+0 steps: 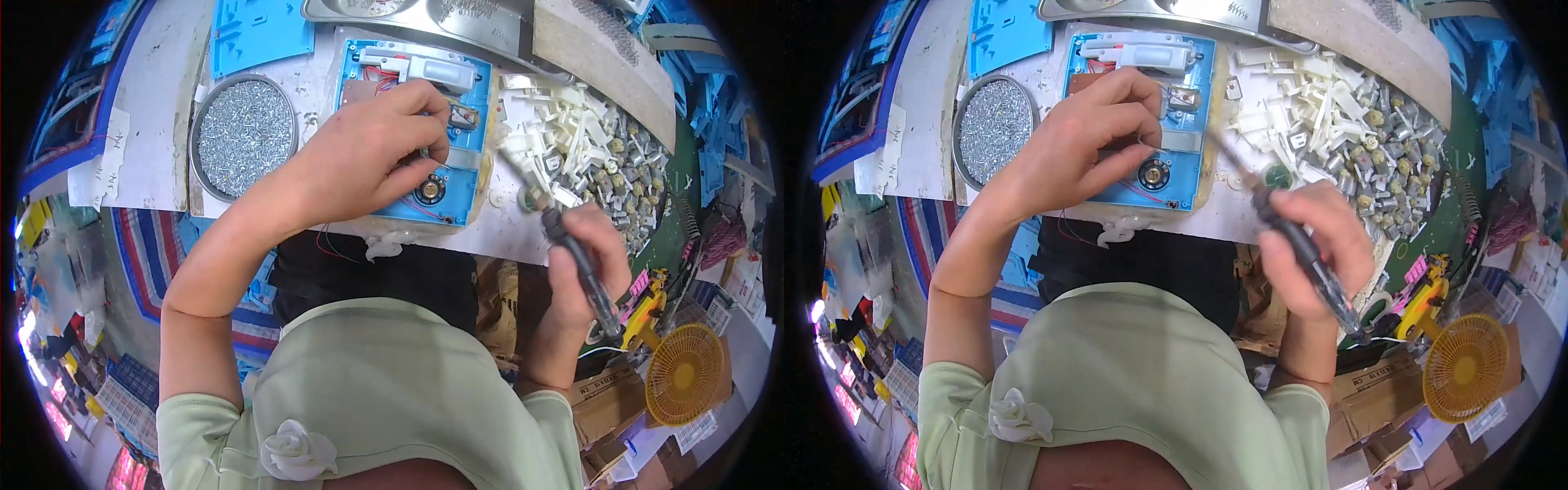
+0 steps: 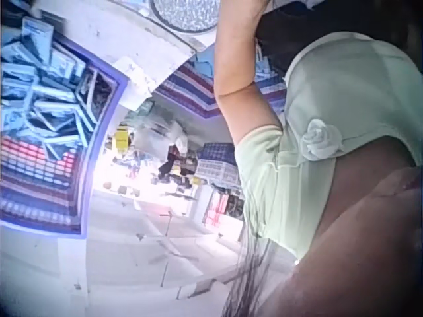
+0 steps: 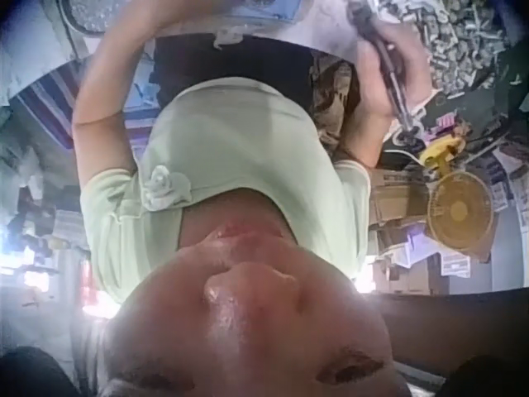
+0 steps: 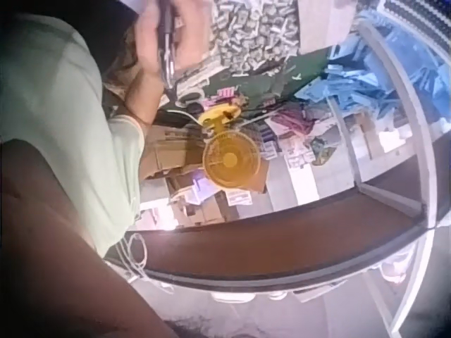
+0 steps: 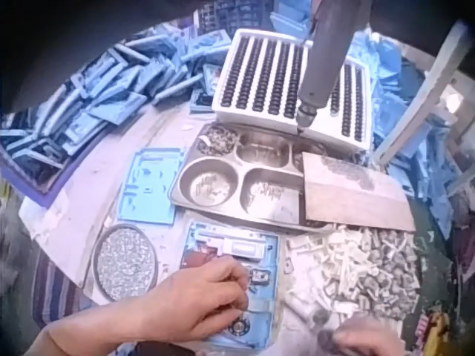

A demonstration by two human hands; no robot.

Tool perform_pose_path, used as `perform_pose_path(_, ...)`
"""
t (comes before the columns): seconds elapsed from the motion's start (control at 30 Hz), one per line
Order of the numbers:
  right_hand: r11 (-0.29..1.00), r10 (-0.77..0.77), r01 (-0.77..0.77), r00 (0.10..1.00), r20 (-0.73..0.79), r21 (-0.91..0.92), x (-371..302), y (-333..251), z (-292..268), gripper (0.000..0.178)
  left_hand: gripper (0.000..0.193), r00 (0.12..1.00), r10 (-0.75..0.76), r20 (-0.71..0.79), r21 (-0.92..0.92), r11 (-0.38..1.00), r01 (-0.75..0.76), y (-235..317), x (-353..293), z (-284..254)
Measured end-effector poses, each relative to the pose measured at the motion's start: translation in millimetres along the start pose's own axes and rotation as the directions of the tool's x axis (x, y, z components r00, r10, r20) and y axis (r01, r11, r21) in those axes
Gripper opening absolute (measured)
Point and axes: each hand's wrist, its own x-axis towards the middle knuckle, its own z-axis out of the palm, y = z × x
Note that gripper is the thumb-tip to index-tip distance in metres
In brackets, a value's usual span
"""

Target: Assemble and solder components into a blue electronic plastic housing using a soldering iron and an electric screwdriver.

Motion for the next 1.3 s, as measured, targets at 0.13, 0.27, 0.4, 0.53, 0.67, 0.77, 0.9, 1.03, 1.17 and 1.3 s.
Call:
perform_pose_path(0.13, 0.999, -0.008, 0.015, 0.979, 0.204, -0.036, -0.1, -3.4, 2.6, 0.031, 0.012, 0.996, -0.027, 0.091, 0.035, 0.999, 0.024, 2.6, 0.1, -2.0)
perform_pose_path(0.27, 0.996, 0.019, 0.004, 0.970, 0.243, -0.094, 3.7, -2.0, 8.2, 0.030, 0.013, 0.994, 0.006, 0.112, 0.092, 0.996, -0.017, 2.0, 0.8, -2.3)
perform_pose_path(0.4, 0.995, 0.021, 0.003, 0.969, 0.245, -0.098, 4.7, 0.8, 10.8, 0.029, 0.013, 0.991, 0.031, 0.130, 0.114, 0.992, -0.046, 0.4, 1.1, -3.0)
perform_pose_path(0.53, 0.995, 0.017, 0.009, 0.967, 0.254, -0.103, 6.4, 0.8, 11.9, 0.029, 0.013, 0.992, 0.051, 0.116, 0.105, 0.992, -0.063, -2.3, 0.1, -1.5)
perform_pose_path(0.67, 0.994, 0.024, 0.004, 0.965, 0.260, -0.106, 5.9, 1.8, 13.2, 0.029, 0.013, 0.992, 0.060, 0.113, 0.102, 0.992, -0.072, -2.3, 0.2, -1.8)
perform_pose_path(0.77, 0.994, 0.032, -0.004, 0.967, 0.255, -0.109, 6.4, 2.2, 14.7, 0.030, 0.013, 0.992, 0.063, 0.110, 0.110, 0.991, -0.075, -2.5, 0.4, -1.0)
perform_pose_path(0.9, 0.992, 0.047, -0.015, 0.963, 0.267, -0.122, 8.6, 0.3, 14.5, 0.030, 0.013, 0.992, 0.062, 0.109, 0.125, 0.989, -0.076, -2.3, 0.3, -0.4)
perform_pose_path(1.03, 0.992, 0.074, -0.048, 0.968, 0.240, -0.114, 7.3, 1.6, 15.9, 0.030, 0.013, 0.992, 0.057, 0.117, 0.120, 0.990, -0.071, -1.2, 0.1, -1.3)
perform_pose_path(1.17, 0.992, 0.081, -0.057, 0.973, 0.215, -0.114, 6.7, -0.7, 15.3, 0.030, 0.012, 0.991, 0.059, 0.118, 0.119, 0.990, -0.073, -0.8, 0.0, -1.7)
perform_pose_path(1.3, 0.990, 0.105, -0.087, 0.978, 0.180, -0.107, 2.1, -2.1, 11.7, 0.030, 0.012, 0.991, 0.061, 0.122, 0.118, 0.990, -0.076, -1.7, 0.4, -0.5)
